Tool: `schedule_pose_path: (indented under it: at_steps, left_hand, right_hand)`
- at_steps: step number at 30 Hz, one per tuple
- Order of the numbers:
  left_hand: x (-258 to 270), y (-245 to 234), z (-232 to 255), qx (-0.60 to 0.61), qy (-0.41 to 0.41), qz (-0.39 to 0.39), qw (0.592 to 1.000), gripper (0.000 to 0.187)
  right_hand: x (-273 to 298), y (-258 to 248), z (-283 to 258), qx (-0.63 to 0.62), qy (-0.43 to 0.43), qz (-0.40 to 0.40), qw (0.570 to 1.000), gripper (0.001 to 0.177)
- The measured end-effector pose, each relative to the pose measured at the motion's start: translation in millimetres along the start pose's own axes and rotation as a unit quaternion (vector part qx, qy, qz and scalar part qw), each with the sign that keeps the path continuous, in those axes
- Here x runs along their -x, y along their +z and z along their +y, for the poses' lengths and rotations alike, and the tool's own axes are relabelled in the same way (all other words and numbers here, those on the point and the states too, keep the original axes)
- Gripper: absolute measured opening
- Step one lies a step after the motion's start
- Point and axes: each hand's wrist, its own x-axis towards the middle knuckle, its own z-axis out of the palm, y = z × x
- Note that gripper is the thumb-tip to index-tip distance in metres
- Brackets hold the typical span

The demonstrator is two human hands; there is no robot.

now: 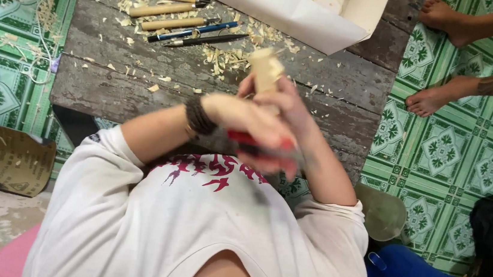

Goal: The person carves a small wooden figure or object using a hand-held carving knife at a workbench.

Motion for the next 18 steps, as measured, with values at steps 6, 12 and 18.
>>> schedule_pose_path:
  at_steps: [6,12,18]
  left_hand:
    - [-26,3,-25,0.033,-0.127,-0.145,0.981,0.046]
    - [-26,-10,-15,0.030,-0.150,-0.082,0.985,0.051]
    - [-31,-18,-13,-0.048,-0.215,-0.078,0.972,0.049]
  right_hand:
    - [25,8,3,0.055,0.050,-0.228,0.971,0.047]
    - [30,18,5,0.053,0.059,-0.212,0.974,0.037]
    - [17,-3,-28,0.108,0.025,-0.146,0.983,0.027]
